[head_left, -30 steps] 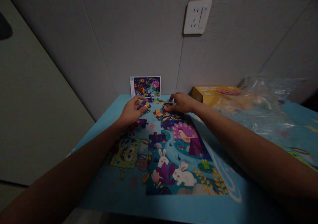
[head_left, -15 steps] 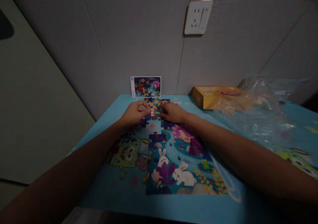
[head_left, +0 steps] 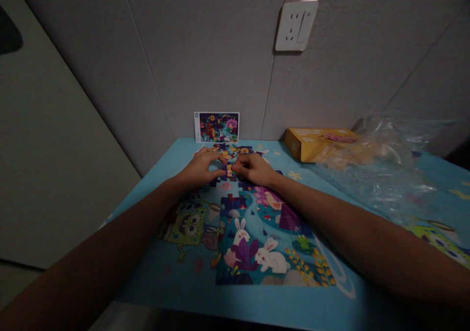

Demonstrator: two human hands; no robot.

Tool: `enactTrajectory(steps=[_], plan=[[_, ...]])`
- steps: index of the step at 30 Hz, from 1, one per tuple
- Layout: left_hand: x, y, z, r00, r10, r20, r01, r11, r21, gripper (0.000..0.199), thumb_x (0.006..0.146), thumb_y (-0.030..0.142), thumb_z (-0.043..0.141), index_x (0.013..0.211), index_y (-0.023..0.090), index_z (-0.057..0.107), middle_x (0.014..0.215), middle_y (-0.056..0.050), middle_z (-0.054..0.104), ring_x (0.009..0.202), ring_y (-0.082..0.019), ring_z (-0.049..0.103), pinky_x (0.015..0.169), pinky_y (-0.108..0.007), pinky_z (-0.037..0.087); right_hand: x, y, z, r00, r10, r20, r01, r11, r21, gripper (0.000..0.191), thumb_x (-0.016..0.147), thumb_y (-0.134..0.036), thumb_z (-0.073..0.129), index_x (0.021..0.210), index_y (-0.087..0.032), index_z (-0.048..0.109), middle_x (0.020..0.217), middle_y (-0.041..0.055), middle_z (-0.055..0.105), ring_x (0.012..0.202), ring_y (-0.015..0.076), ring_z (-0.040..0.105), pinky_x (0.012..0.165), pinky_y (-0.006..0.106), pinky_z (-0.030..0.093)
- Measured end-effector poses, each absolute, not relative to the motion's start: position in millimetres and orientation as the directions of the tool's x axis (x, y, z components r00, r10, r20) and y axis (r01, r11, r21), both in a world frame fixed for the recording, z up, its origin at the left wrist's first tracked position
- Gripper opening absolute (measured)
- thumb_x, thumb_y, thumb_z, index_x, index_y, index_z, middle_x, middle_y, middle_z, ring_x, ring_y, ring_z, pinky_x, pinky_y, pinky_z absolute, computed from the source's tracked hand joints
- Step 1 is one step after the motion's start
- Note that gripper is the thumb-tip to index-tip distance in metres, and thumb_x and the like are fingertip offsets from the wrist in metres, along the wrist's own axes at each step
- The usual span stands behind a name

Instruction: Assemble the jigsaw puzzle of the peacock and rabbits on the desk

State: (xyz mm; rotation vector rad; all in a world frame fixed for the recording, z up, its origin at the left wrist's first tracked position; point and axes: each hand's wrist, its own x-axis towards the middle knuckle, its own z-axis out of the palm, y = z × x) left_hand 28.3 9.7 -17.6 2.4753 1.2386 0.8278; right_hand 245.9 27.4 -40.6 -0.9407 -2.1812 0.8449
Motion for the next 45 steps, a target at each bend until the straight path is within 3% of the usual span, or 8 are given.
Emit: enactTrajectory(steps=[4,9,13,19,27,34,39,45], plan=[[24.3,8.8,-16.0,0.525,0.787,0.324,0.670,-0.618,0.413,0.026,0.075,0.036,0.073,0.099,0.026,0.070,0.119,-0.005,0.066,0.125,-0.031,0.045,0.109,-0.052,0.031,246.8,26.8,-39.1,-0.568,0.778,0.270,0.370,0.534,-0.760,0.033,0.083,-0.042,0.056,0.062,-0.017,0.052,0.053,-0.0023,0.052,0.051,0.0098,0.042,0.052,0.024,0.028],[15.7,2.0,-15.0,0.527,0.845,0.087,0.764,-0.516,0.388,0.086,0.063,0.045,0.081,0.141,0.028,0.050,0.145,-0.014,0.046,0.139,-0.041,0.030,0.114,-0.057,0.024,250.7,25.5,-35.8,-0.601,0.763,0.236,0.268,0.471,-0.840,0.037,0.081,-0.046,0.059,0.060,-0.017,0.054,0.049,-0.0027,0.054,0.043,0.0069,0.035,0.046,0.023,0.025],[6.9,5.8,-15.3,0.570,0.819,0.056,0.741,-0.543,0.396,0.069,0.071,0.037,0.073,0.137,0.027,0.054,0.145,-0.012,0.049,0.145,-0.040,0.022,0.115,-0.059,0.021,251.9,23.9,-35.3,-0.692,0.709,0.136,0.242,0.406,-0.881,0.034,0.075,-0.045,0.067,0.065,-0.014,0.062,0.052,-0.0002,0.061,0.041,0.0071,0.040,0.043,0.022,0.028],[12.4,9.1,-12.3,0.682,0.701,0.210,0.564,-0.686,0.460,0.018,0.083,0.040,0.065,0.090,0.026,0.073,0.140,-0.006,0.057,0.137,-0.032,0.039,0.117,-0.053,0.020,250.6,22.9,-36.0,-0.731,0.678,0.073,0.198,0.313,-0.929,0.035,0.069,-0.046,0.076,0.064,-0.014,0.064,0.050,-0.0006,0.062,0.039,0.0087,0.047,0.042,0.021,0.036],[26.2,3.4,-17.3,0.690,0.689,0.224,0.547,-0.698,0.462,0.018,0.080,0.042,0.070,0.078,0.024,0.073,0.135,-0.005,0.060,0.136,-0.031,0.038,0.115,-0.051,0.024,253.0,23.1,-33.7,-0.783,0.616,0.088,0.197,0.379,-0.904,0.044,0.077,-0.051,0.070,0.055,-0.014,0.060,0.046,-0.0004,0.058,0.037,0.0067,0.038,0.040,0.022,0.024],[28.4,1.8,-18.4,0.708,0.682,0.183,0.551,-0.696,0.461,0.022,0.077,0.042,0.073,0.069,0.023,0.067,0.135,-0.006,0.060,0.137,-0.032,0.036,0.115,-0.052,0.027,250.2,20.6,-30.6,-0.807,0.587,0.065,0.246,0.434,-0.867,0.035,0.071,-0.046,0.073,0.061,-0.015,0.060,0.046,-0.0057,0.051,0.041,0.0065,0.037,0.043,0.022,0.025],[28.0,3.3,-20.5,0.725,0.671,0.155,0.567,-0.710,0.417,0.020,0.080,0.042,0.071,0.076,0.022,0.070,0.136,-0.006,0.058,0.138,-0.033,0.034,0.116,-0.052,0.024,248.7,20.2,-31.1,-0.814,0.575,0.085,0.288,0.525,-0.801,0.037,0.071,-0.044,0.072,0.057,-0.018,0.050,0.047,-0.0091,0.039,0.045,0.0062,0.032,0.048,0.024,0.022],[29.2,0.0,-17.7,0.661,0.747,0.069,0.691,-0.642,0.331,0.026,0.075,0.046,0.076,0.085,0.023,0.070,0.152,-0.006,0.041,0.146,-0.036,0.019,0.117,-0.057,0.020,247.7,22.6,-27.0,-0.830,0.533,0.168,0.323,0.703,-0.634,0.033,0.071,-0.044,0.073,0.071,-0.017,0.054,0.060,-0.0070,0.043,0.055,0.0088,0.038,0.055,0.024,0.026]])
